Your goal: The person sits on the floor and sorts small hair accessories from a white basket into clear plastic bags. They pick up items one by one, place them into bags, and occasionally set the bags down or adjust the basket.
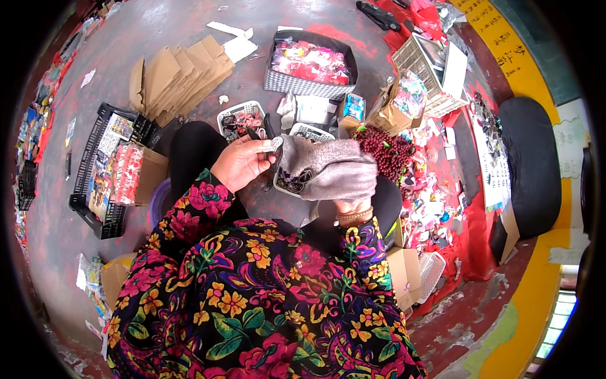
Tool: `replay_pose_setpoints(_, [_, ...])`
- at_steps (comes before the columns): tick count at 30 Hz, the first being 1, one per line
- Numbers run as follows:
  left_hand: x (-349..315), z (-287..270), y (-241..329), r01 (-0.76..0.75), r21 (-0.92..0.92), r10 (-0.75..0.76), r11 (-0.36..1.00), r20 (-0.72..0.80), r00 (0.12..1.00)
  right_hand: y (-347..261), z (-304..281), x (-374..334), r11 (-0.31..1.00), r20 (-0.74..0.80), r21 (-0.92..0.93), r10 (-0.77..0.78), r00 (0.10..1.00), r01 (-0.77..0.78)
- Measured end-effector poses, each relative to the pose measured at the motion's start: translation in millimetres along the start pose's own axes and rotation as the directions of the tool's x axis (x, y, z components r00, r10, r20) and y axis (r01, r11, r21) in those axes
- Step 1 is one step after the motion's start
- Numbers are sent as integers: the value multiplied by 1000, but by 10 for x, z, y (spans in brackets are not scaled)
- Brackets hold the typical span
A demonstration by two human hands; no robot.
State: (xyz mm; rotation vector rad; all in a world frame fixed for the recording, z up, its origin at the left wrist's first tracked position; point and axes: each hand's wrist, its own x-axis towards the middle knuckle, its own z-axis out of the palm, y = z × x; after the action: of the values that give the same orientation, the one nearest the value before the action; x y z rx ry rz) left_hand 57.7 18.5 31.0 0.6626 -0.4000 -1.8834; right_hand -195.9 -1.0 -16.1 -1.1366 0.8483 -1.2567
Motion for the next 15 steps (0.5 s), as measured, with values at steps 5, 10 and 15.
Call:
replay_pose_setpoints(5, [-51, 1, 21, -46, -70, 45, 997, -17, 999, -464, 107, 104, 900, -317, 390, -67, 946, 195])
replay_pose_setpoints(10, [-81, 44, 5, -25, 21, 27, 999, -70, 997, -459, 273, 58, 843, 112, 532, 17, 994, -74])
replay_pose_setpoints(15, [-118, 333, -20, 30, 293, -8, 956, -74, 997, -503, 478, -3, 892, 324, 425, 10, 946, -155])
